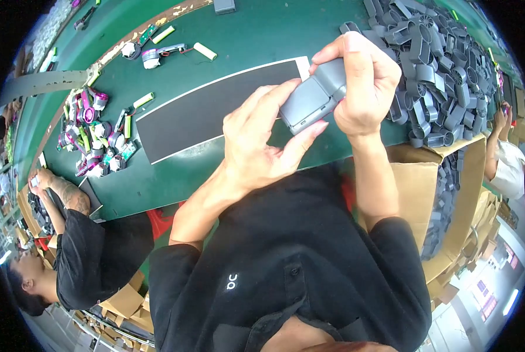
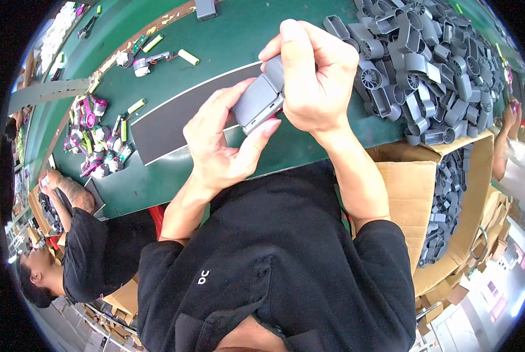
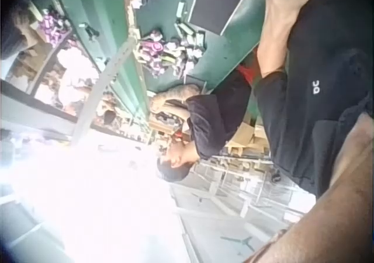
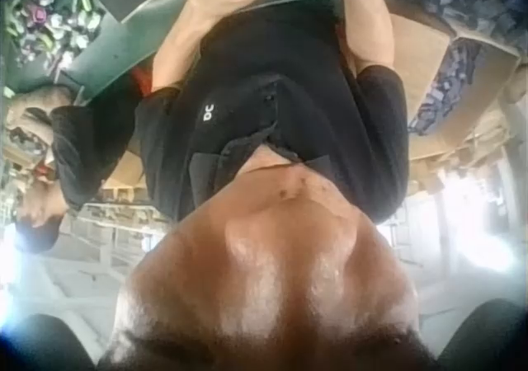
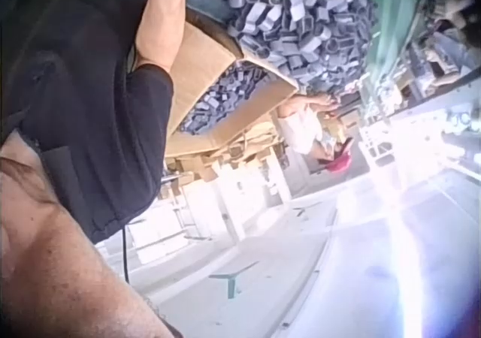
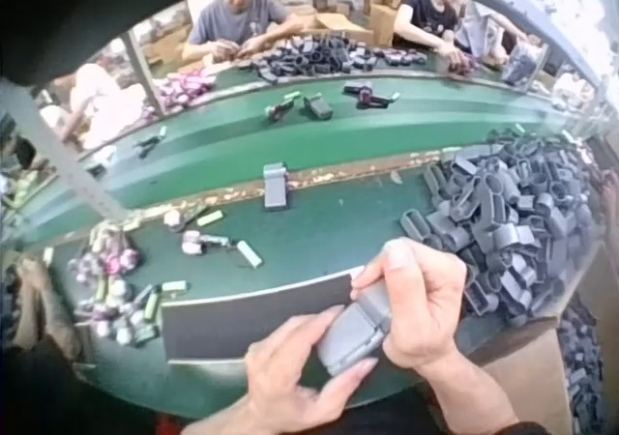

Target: The person assembles small handheld fans by hand, installing batteries, PCBs, and plastic casing components.

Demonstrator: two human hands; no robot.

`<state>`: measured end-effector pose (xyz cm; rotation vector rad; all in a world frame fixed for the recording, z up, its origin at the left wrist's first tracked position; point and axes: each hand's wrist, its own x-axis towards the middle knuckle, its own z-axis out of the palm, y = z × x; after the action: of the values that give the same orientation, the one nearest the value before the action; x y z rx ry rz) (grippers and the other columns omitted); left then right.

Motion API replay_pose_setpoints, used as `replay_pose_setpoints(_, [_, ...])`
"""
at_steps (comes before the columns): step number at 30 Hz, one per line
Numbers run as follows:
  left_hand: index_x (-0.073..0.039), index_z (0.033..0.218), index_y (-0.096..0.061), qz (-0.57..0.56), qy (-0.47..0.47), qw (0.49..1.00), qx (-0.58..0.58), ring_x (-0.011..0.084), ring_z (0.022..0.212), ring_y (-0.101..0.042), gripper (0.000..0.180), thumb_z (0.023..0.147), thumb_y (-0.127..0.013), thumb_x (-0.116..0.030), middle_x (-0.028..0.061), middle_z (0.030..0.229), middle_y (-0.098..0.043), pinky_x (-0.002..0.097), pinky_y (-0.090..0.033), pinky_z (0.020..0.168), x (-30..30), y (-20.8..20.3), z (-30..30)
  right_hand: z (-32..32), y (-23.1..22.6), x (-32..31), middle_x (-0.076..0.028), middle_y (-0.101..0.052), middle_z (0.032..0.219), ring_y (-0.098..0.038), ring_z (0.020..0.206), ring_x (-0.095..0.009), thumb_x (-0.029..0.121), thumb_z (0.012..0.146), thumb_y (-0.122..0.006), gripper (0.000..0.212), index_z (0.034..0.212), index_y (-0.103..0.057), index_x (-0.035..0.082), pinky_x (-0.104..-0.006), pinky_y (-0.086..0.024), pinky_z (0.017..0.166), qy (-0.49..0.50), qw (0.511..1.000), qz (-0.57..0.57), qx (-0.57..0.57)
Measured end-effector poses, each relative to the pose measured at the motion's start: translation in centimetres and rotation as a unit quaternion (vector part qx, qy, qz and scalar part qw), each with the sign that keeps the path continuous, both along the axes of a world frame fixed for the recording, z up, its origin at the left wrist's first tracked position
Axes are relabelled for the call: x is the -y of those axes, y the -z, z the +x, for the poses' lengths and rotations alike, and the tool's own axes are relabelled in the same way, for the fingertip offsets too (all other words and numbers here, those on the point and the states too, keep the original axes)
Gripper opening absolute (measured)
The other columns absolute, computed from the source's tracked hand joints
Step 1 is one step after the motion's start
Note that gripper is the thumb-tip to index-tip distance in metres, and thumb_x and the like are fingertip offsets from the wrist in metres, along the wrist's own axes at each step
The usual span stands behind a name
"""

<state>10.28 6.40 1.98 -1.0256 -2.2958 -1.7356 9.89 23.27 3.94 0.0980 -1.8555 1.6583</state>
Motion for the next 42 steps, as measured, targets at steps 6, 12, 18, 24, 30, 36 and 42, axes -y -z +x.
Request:
replay_pose_setpoints(6, [0.007, 0.126, -0.064, 0.085, 0.023, 0.989, 0.118, 0.0235, 0.098, -0.073, 0.053, 0.080, -0.085, -0.008, 0.0161, 0.107, -0.070, 0.0331, -0.061, 0.084, -0.6, 0.3, -0.1, -0.2, 0.2, -0.4, -0.002, -0.062, 0.062, -0.052, 0.055, -0.005, 0.015, 0.104, -0.056, 0.034, 0.078, -0.069, -0.002, -0.0236, -0.039, 0.050, 0.010, 0.999, 0.038, 0.005])
replay_pose_setpoints(12, [0.007, 0.127, -0.064, 0.189, 0.059, 0.935, 0.295, 0.0219, 0.100, -0.071, 0.051, 0.081, -0.083, -0.005, 0.0163, 0.113, -0.069, 0.0333, -0.060, 0.085, -0.5, 0.6, -0.1, -0.5, 0.4, -0.4, -0.002, -0.063, 0.063, -0.053, 0.056, -0.006, 0.015, 0.103, -0.056, 0.033, 0.077, -0.069, -0.001, -0.0244, -0.039, 0.051, -0.007, 1.000, 0.018, 0.003])
replay_pose_setpoints(18, [0.008, 0.126, -0.064, 0.097, 0.030, 0.977, 0.187, 0.0244, 0.096, -0.074, 0.051, 0.082, -0.083, -0.010, 0.0193, 0.106, -0.071, 0.0342, -0.061, 0.083, -0.5, 1.1, 0.1, -0.4, 0.6, -0.1, -0.004, -0.062, 0.060, -0.055, 0.055, -0.009, 0.017, 0.104, -0.055, 0.036, 0.077, -0.070, -0.001, -0.0257, -0.042, 0.053, 0.042, 0.997, 0.058, 0.038])
replay_pose_setpoints(24, [0.011, 0.133, -0.057, -0.069, 0.068, 0.987, 0.131, 0.0220, 0.107, -0.070, 0.047, 0.091, -0.075, -0.002, 0.0174, 0.116, -0.071, 0.0335, -0.058, 0.093, 0.3, 0.0, -1.1, -0.2, 0.8, 0.0, -0.004, -0.062, 0.063, -0.056, 0.059, -0.011, 0.032, 0.110, -0.046, 0.051, 0.078, -0.068, -0.002, -0.0264, -0.043, 0.057, 0.007, 0.974, 0.131, 0.185])
replay_pose_setpoints(30, [0.007, 0.130, -0.059, 0.320, 0.150, 0.767, 0.535, 0.0254, 0.102, -0.073, 0.040, 0.102, -0.064, -0.021, 0.0197, 0.115, -0.071, 0.0373, -0.059, 0.094, 1.6, 1.5, -2.7, 0.4, -3.1, 0.3, -0.013, -0.067, 0.095, -0.066, 0.087, -0.024, 0.020, 0.096, -0.067, 0.022, 0.106, -0.067, 0.000, -0.0326, -0.051, 0.083, 0.040, 0.979, 0.194, 0.044])
replay_pose_setpoints(36, [0.013, 0.141, -0.044, 0.441, 0.125, 0.730, 0.508, 0.0384, 0.116, -0.065, 0.058, 0.104, -0.058, -0.029, 0.0325, 0.133, -0.056, 0.0436, -0.059, 0.099, 2.7, 1.9, -5.0, 6.1, -10.0, 2.1, -0.006, -0.065, 0.074, -0.064, 0.068, -0.018, 0.013, 0.082, -0.072, 0.013, 0.091, -0.071, 0.005, -0.0369, -0.058, 0.062, -0.272, 0.940, 0.190, -0.083])
replay_pose_setpoints(42, [0.013, 0.140, -0.045, 0.466, 0.074, 0.743, 0.474, 0.0367, 0.116, -0.066, 0.055, 0.105, -0.055, -0.028, 0.0313, 0.132, -0.059, 0.0442, -0.059, 0.101, 3.1, 1.0, -5.8, 6.8, -12.7, 3.7, -0.003, -0.067, 0.075, -0.064, 0.065, -0.018, 0.012, 0.081, -0.072, 0.009, 0.089, -0.075, 0.009, -0.0364, -0.059, 0.061, -0.227, 0.941, 0.239, -0.077])
